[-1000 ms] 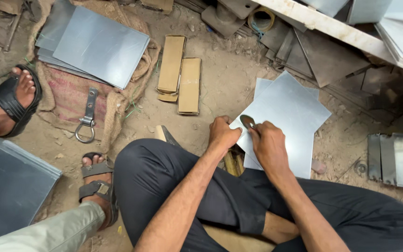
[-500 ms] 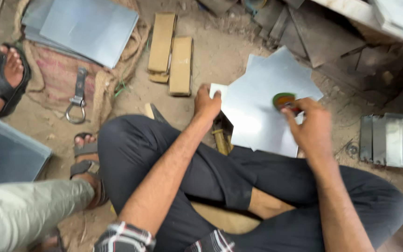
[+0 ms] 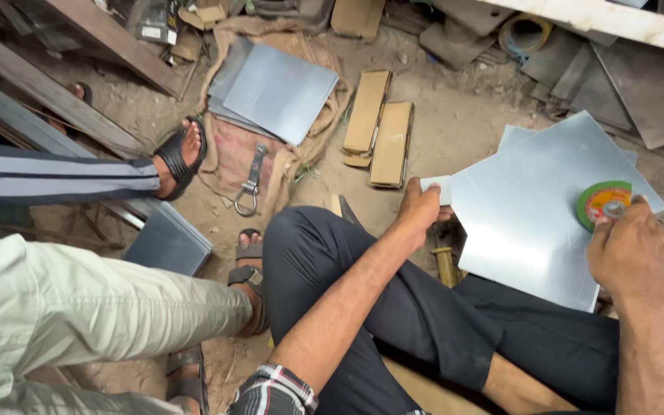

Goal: The person marks and scores lines on metal sheets using a small abrasive disc and a scribe. They handle and reposition several metal sheets on the ground while sitting cross-legged.

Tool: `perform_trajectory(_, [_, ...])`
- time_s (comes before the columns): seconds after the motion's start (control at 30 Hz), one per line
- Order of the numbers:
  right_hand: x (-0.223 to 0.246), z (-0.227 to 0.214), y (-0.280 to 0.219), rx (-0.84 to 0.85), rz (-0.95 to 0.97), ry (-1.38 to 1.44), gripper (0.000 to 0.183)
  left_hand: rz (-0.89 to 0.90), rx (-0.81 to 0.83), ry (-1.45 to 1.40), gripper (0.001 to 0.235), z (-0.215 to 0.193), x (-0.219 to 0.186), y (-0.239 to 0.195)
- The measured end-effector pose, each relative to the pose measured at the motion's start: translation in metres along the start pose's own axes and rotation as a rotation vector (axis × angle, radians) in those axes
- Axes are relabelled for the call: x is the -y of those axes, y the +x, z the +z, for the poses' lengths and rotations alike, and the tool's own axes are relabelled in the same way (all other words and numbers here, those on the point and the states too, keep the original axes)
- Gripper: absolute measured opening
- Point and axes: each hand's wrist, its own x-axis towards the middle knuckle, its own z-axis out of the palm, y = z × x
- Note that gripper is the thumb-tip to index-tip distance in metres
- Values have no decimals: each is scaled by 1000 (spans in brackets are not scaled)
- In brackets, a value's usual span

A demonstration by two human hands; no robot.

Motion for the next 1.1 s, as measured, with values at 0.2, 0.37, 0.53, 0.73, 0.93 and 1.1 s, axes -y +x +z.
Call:
perform_trajectory(0.2, [-2, -13, -4, 109, 190, -69, 31, -30, -47, -40, 58, 2, -15, -7])
perform_trajectory(0.37, [-22, -1, -4, -16, 187, 9, 31, -63, 9, 32, 48, -1, -24, -17])
perform_trajectory(0.53, [-38, 17, -1, 29, 257, 87, 34, -60, 66, 13, 39, -1, -35, -26])
perform_trajectory(0.73, [-43, 19, -2, -6, 241, 27, 35, -34, 60, 47, 43, 0, -39, -29])
perform_trajectory(0.93, [-36, 4, -1, 29, 331, 20, 37, -39, 63, 90, 41, 2, -36, -28])
perform_trajectory(1.1, [-26, -14, -3, 105, 486, -27, 42, 18, 8, 67, 36, 0, -38, -25])
